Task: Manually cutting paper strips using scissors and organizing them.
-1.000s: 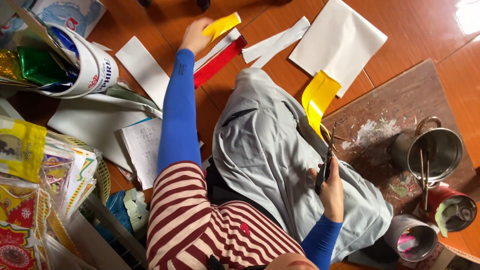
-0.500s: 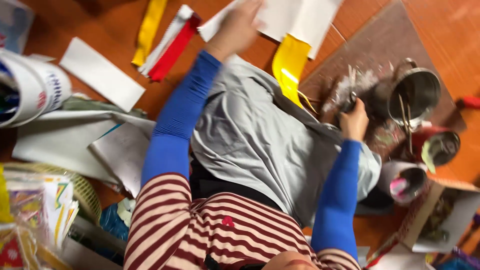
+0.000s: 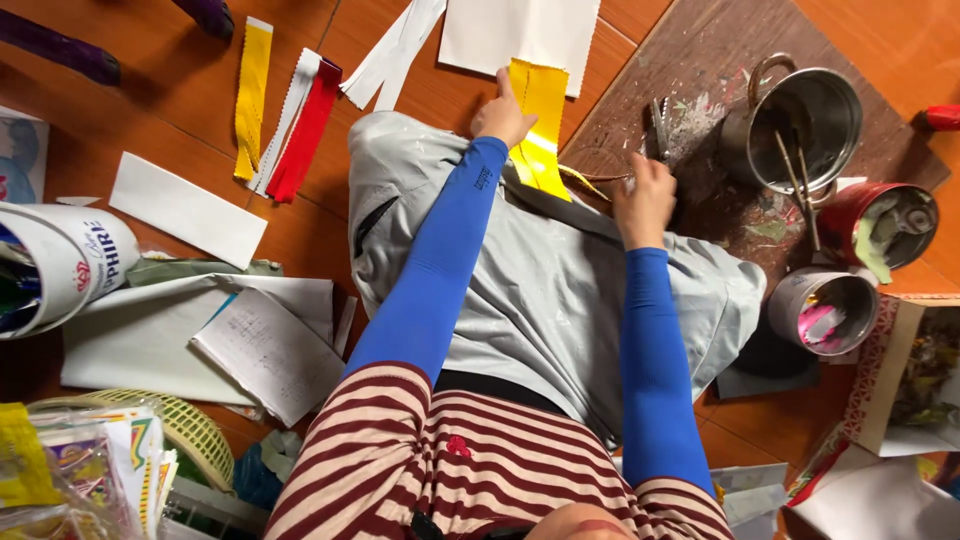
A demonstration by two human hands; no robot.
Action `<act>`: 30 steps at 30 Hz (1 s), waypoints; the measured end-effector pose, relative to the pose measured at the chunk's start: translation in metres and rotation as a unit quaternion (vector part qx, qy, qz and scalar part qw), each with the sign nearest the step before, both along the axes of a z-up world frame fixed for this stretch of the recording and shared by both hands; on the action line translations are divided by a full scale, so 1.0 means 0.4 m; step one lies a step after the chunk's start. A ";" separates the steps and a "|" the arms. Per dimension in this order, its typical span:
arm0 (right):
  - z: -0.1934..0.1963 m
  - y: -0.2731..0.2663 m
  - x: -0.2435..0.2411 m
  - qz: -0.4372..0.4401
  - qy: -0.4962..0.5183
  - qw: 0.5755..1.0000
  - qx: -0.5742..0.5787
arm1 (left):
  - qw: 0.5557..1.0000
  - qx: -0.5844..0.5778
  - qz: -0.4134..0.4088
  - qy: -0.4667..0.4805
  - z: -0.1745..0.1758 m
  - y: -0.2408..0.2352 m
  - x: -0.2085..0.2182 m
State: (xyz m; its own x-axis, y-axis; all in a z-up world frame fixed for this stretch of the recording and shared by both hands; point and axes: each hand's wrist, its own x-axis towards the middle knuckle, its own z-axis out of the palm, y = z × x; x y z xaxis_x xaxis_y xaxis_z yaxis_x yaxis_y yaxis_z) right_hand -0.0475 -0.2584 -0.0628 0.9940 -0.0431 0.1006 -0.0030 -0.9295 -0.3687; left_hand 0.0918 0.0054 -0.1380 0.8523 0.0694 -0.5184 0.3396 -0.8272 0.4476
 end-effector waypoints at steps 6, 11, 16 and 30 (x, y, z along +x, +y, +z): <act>-0.030 0.128 0.005 0.071 0.021 0.994 0.075 | 0.999 -0.048 0.019 0.013 0.014 -0.015 -0.021; -0.152 0.086 0.004 0.054 0.027 0.993 0.098 | 0.992 -0.105 0.048 -0.041 -0.041 -0.031 -0.022; -0.084 0.033 0.040 -0.151 0.069 0.890 0.424 | 0.952 -0.249 0.078 -0.161 -0.110 -0.019 0.002; 0.275 -0.286 -0.285 -0.302 -0.114 0.722 0.612 | 0.863 -0.489 0.121 -0.046 -0.060 0.081 0.061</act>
State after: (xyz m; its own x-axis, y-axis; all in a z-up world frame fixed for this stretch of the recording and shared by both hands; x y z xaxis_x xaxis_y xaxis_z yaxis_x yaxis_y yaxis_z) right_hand -0.1613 -0.3726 0.0471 0.7194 -0.6581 -0.2220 -0.0808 0.2382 -0.9679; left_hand 0.1164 0.0378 -0.1619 0.9147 -0.1815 -0.3612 0.3756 0.0515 0.9254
